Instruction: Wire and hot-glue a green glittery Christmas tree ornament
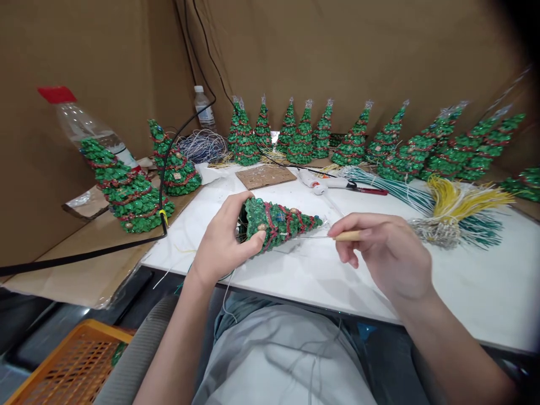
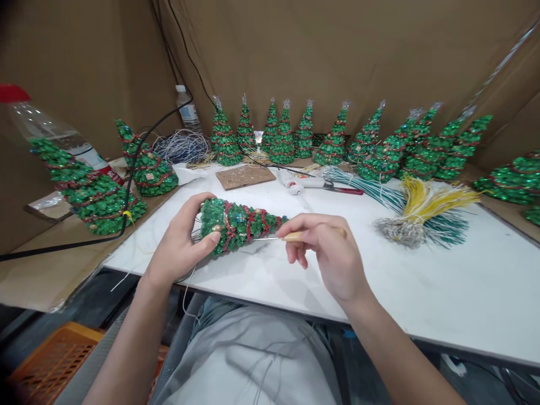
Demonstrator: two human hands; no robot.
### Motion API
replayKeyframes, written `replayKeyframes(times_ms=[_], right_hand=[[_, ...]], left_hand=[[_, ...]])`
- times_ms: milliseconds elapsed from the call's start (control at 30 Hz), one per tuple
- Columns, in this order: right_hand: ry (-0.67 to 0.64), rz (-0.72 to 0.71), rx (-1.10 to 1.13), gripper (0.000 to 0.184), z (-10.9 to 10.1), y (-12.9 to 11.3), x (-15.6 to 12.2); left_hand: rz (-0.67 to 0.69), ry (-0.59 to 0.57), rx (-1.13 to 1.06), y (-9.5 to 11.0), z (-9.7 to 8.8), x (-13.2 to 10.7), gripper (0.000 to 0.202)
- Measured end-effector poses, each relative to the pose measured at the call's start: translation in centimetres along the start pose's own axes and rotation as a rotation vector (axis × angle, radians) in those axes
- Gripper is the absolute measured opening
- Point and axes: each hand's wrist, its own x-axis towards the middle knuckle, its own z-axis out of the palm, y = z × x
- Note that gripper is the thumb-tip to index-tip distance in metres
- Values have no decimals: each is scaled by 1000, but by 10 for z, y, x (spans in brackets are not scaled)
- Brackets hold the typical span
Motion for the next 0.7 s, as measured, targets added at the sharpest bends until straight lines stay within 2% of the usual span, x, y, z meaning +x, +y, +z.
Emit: replayKeyframes(times_ms=[100, 333, 533, 700], right_hand=[[16, -54, 36, 24, -1, 0, -1], [-44, -10, 59, 26, 6, 12, -8], [99, -165, -14, 25, 9, 19, -22], [150, -174, -24, 26, 12, 23, -28]], left_hand=[[3, 1, -5, 0, 0, 0, 52], [-13, -6, 2, 1, -1, -1, 53], [-4, -24, -5, 0, -2, -4, 63], [-39, 84, 21, 12, 1, -12, 55]])
